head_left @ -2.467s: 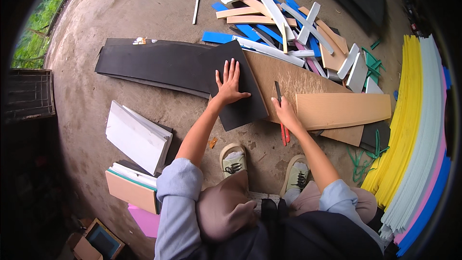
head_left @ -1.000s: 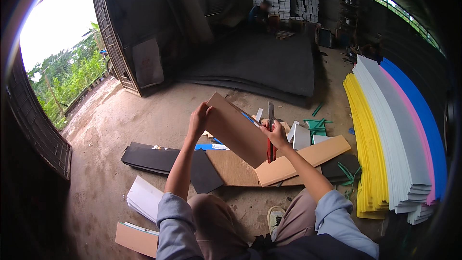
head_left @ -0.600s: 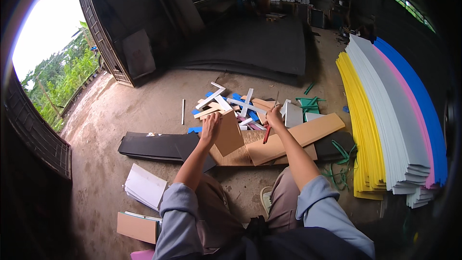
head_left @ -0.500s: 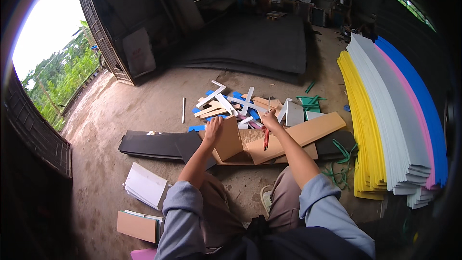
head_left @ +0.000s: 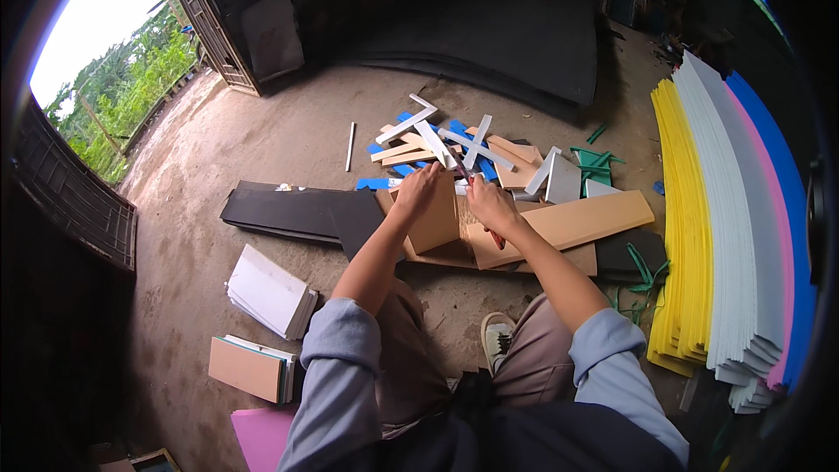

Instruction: The person sits on the floor and repeatedly cuts rectangular pieces from black and brown cardboard sheets using a red utility knife. They align the sheets, cut along the edges, and stack the finished pieces.

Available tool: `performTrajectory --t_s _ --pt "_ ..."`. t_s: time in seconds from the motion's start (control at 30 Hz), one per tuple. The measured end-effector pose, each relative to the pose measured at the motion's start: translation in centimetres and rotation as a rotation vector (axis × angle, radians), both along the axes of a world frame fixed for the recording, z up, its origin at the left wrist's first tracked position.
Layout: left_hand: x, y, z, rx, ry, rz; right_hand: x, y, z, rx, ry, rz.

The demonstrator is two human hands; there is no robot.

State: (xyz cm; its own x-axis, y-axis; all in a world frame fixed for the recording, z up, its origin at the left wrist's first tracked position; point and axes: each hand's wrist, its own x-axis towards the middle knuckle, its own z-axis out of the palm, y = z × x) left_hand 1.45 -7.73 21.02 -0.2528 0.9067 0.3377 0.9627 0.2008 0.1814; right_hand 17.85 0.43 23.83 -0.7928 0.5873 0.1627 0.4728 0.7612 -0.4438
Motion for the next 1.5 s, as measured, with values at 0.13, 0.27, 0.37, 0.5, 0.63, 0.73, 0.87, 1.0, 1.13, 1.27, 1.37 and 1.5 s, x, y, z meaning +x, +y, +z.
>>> performTrajectory --t_s 0.13,0.27,0.37,0.5,0.63,0.73,0.87,1.0,1.13,1.27,1.37,1.5 --pt "0.1 0.2 -0.2 -0.015 0.058 -0.025 -0.1 -0.9 0.7 0.022 0.005 0.012" --pt "0.2 0.1 -0.1 -0.022 0.085 -0.018 -0.4 -1.1 0.2 0.01 -0.049 -0.014" --pt "0.4 0.0 0.2 -0.044 0.095 -0.019 -0.3 -1.3 0.1 0.019 -0.054 -0.007" --pt "0.9 0.0 0.8 -0.069 0.103 -0.004 -0.3 -1.3 -0.6 0.056 -0.093 -0.019" --pt "0.9 -0.2 0.7 -0.055 0.112 0.005 -0.3 -1.5 -0.2 0.03 -0.108 -0.031" --pt "0.8 -0.2 0.6 -0.03 0.103 -0.008 -0.2 -1.6 -0.1 0.014 -0.1 -0.016" --pt "0.8 -0.3 0.3 -0.02 0.078 0.008 -0.6 -1.9 0.3 -0.055 -0.101 -0.014" --pt "0.9 -0.6 0.4 -0.029 0.067 0.0 -1.5 -1.6 0.0 -0.17 -0.085 -0.003" --pt "3.4 -0.6 1.2 -0.031 0.023 -0.029 -2.1 -0.4 -0.4 -0.276 -0.14 -0.042" --pt "2.5 0.0 0.8 0.003 0.095 0.061 -2.2 -0.8 0.0 -0.265 -0.14 -0.046" --pt "1.6 -0.3 0.1 -0.021 0.054 0.069 -1.6 -1.6 0.2 -0.331 -0.181 -0.004" --pt "2.4 0.3 0.4 0.002 0.054 0.006 -1.3 -0.3 -2.2 -0.238 -0.091 -0.005"
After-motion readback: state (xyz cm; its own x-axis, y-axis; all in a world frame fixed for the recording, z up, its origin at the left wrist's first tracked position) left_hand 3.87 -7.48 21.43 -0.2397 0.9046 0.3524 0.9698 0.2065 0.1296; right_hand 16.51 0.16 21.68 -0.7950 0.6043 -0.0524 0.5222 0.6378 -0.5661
